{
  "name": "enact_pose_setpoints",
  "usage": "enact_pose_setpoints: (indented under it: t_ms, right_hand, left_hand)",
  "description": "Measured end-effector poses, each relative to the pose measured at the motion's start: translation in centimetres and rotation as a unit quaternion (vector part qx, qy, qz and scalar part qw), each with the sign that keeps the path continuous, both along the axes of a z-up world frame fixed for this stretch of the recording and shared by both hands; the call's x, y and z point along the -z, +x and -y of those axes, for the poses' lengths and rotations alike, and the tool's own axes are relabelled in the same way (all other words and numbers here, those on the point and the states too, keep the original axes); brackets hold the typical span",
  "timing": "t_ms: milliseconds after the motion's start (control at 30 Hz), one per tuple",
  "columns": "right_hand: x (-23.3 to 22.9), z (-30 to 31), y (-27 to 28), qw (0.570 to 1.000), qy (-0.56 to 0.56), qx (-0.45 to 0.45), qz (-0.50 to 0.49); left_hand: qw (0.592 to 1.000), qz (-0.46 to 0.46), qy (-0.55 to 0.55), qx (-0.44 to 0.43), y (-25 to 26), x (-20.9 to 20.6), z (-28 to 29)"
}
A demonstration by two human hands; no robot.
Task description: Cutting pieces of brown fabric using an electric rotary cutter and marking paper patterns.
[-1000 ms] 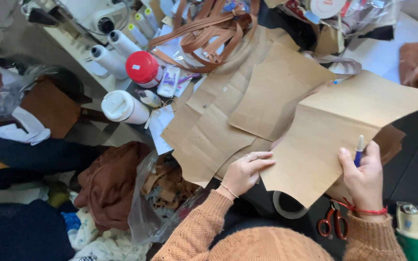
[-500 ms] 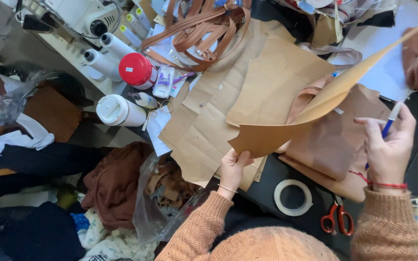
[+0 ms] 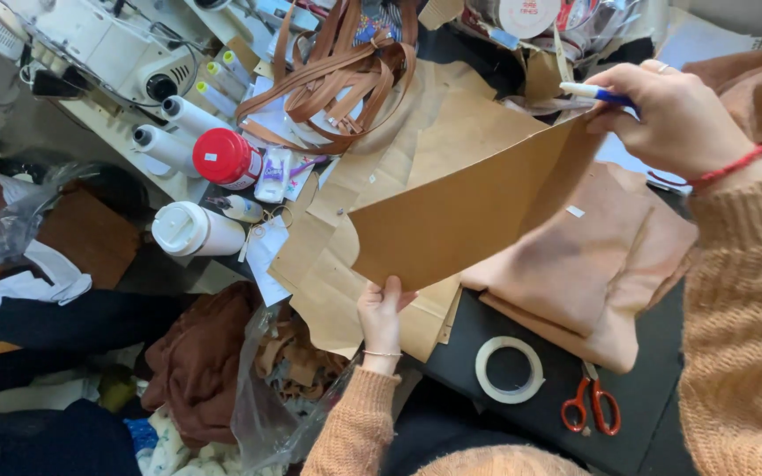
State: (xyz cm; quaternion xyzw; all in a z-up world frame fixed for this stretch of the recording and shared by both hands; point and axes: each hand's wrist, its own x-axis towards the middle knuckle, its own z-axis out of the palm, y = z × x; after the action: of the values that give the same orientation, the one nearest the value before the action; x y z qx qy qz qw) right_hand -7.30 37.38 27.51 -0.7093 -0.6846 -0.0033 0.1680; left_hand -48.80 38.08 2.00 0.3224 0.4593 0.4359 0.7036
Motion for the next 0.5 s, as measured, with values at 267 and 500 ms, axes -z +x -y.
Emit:
enact_pose_setpoints:
  t_ms: [267, 500]
  right_hand:
    - [-8.9, 18.7, 1.1, 0.980, -0.013, 0.113, -0.163]
    - [-10.0, 40.9, 7.1, 0.947, -0.035, 0.242, -0.207]
  left_hand:
    - [0.995, -0.003, 0.071, 0.064, 4.6, -9.6, 2.7]
    - [0.985, 0.031, 0.074, 0.153, 15.1, -11.0, 15.3]
